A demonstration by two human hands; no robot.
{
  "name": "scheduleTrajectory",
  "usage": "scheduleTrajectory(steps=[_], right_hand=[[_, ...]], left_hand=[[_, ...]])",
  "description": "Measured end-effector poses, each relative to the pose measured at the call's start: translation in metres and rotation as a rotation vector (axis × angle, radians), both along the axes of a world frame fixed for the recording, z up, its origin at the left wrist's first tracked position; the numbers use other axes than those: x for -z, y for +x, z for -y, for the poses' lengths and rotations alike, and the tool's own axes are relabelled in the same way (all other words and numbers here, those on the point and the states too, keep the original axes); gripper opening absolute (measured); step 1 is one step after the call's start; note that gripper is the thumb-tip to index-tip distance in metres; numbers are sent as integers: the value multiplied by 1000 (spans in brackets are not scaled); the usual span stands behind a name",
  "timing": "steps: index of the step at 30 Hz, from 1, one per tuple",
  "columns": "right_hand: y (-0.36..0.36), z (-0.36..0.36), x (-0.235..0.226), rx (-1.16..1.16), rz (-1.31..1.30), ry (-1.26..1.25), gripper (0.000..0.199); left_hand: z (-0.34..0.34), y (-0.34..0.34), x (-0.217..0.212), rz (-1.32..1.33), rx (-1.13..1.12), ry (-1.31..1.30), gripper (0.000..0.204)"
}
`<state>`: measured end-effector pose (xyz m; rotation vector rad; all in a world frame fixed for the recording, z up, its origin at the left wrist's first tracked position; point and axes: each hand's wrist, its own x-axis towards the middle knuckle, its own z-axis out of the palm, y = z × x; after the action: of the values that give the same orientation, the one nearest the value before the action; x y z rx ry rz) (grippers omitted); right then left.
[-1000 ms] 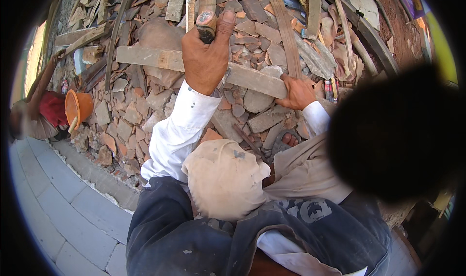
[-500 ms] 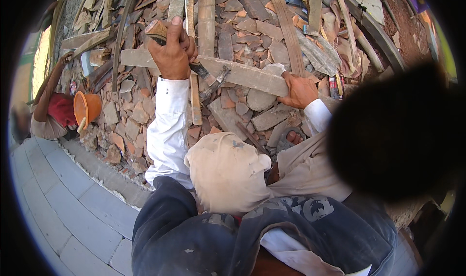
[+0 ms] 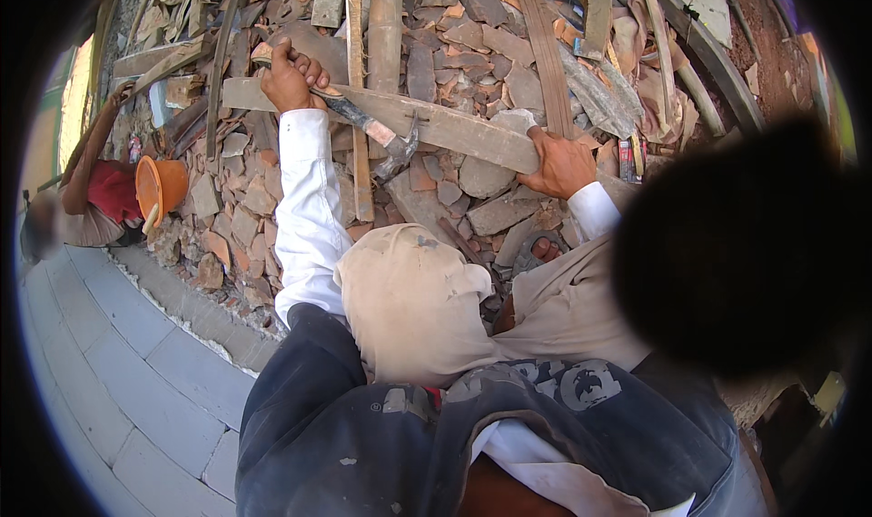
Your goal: The person sits on a pile of debris and uses a hammer to repeatedly strike a piece of wood, breaking it into smaller fragments. The person adjusts the wood and continues hammering until the piece is sufficiently broken.
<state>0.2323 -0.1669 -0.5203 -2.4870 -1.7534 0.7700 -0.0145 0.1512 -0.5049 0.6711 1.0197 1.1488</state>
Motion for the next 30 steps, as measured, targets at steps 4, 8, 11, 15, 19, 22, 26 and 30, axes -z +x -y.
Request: scheduleTrajectory(steps=[4,8,11,15,19,22,26,30], right_hand=[[7,-11,-9,19,-31,7,60],[15,-12,-8,-21,-88,-4,58],[19,-11,-6,-9,-110,21,57],[15,-6,-6,-22,-80,44,57],[17,-5,-3,-41,-104,57,58],[18,-6,1,-64,-97,68,58],[21,1,8,-37,-74,102,59],[16,31,54,4,-16,331,61]], left_hand=[[-2,9,-28,112,125,71,33],[73,53,-95,-5,79,253,34],[127,79,-106,-147,158,440,29],[142,82,-100,-190,278,561,26],[116,72,-105,-31,848,468,30],[132,87,-107,-444,787,674,40],[200,137,-73,-688,644,1155,28],[255,182,5,-968,946,1086,28]])
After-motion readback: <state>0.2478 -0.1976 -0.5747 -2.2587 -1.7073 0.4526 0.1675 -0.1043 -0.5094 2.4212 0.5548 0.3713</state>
